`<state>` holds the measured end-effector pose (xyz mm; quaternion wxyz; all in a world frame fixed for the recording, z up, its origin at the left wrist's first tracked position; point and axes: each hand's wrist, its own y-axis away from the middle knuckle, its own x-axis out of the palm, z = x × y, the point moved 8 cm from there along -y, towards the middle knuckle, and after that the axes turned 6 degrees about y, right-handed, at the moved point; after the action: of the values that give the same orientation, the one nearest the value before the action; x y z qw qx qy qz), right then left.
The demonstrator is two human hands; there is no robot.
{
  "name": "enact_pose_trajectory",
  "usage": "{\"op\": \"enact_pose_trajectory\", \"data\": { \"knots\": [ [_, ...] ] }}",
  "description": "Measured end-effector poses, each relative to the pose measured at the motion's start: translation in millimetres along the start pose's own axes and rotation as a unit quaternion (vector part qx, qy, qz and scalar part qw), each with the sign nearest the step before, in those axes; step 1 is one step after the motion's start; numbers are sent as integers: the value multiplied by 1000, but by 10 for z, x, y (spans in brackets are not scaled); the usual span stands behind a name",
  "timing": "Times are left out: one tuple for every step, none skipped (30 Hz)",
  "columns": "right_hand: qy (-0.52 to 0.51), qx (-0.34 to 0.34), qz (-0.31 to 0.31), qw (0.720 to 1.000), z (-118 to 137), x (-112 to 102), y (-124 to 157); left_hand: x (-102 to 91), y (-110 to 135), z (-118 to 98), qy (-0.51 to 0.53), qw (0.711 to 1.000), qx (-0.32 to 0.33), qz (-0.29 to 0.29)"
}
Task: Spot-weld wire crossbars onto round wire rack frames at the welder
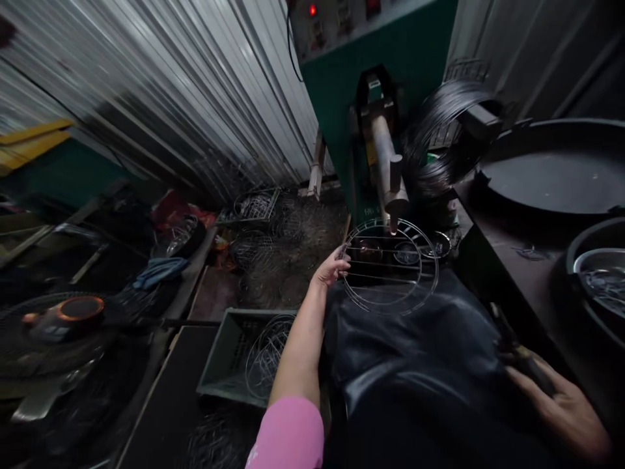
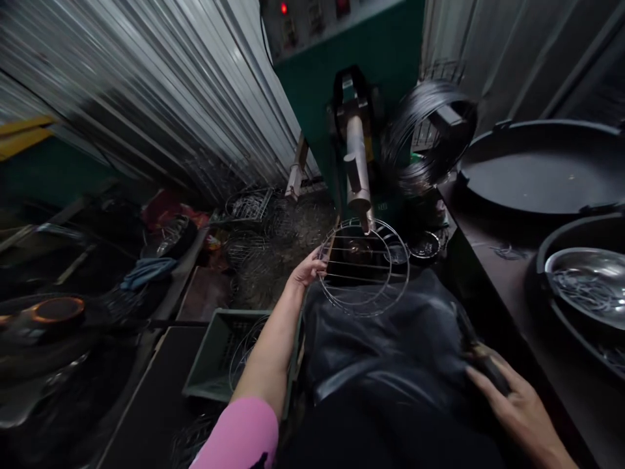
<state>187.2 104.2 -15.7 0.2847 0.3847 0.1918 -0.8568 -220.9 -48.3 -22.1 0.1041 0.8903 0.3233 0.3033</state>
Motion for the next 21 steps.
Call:
{"op": "enact_pose_trajectory", "data": {
  "knots": [
    [-28, -37, 23, 999, 114, 30, -56, -4, 19, 9, -12, 1000, 4, 4],
    [-49, -83, 45, 994, 240, 39, -103, -4, 45, 17, -22, 1000, 6, 5],
    [-57, -131, 69, 987, 362, 39, -140, -5, 76, 22, -28, 1000, 7, 2],
    [-50, -173, 91, 980, 461, 35, -170, -12, 108, 20, -31, 999, 9, -6],
    [-33, -207, 109, 972, 534, 35, -199, -21, 139, 12, -32, 999, 15, -16],
    [-14, -236, 127, 963, 585, 45, -225, -29, 165, 1, -34, 999, 23, -25],
    [6, -260, 140, 955, 618, 63, -251, -33, 184, -5, -37, 998, 32, -30],
    [28, -282, 148, 948, 640, 87, -274, -34, 195, 2, -39, 998, 38, -30],
    [50, -308, 148, 938, 665, 110, -290, -32, 197, 24, -42, 998, 43, -27],
    [76, -335, 144, 928, 691, 137, -296, -31, 192, 62, -45, 998, 45, -23],
    [104, -363, 140, 915, 722, 166, -289, -31, 184, 110, -49, 997, 50, -20],
    [131, -391, 134, 901, 755, 192, -269, -32, 176, 158, -54, 996, 62, -19],
    [156, -414, 128, 888, 789, 212, -239, -30, 171, 198, -62, 994, 84, -18],
    [175, -433, 123, 876, 821, 224, -203, -25, 174, 228, -73, 991, 111, -19],
    [189, -448, 121, 866, 850, 229, -162, -14, 187, 248, -88, 986, 142, -19],
    [199, -458, 118, 858, 874, 224, -121, 3, 208, 266, -105, 980, 167, -19],
    [205, -465, 112, 854, 895, 207, -84, 32, 236, 282, -126, 975, 184, -15],
    [209, -470, 107, 851, 911, 186, -51, 74, 270, 294, -152, 970, 190, -5],
    [212, -473, 101, 849, 924, 157, -26, 131, 310, 296, -183, 964, 191, 12],
    [213, -474, 95, 849, 934, 124, -11, 199, 355, 284, -215, 958, 189, 34],
    [212, -474, 89, 850, 944, 88, -5, 270, 402, 258, -245, 950, 184, 58]
  ]
}}
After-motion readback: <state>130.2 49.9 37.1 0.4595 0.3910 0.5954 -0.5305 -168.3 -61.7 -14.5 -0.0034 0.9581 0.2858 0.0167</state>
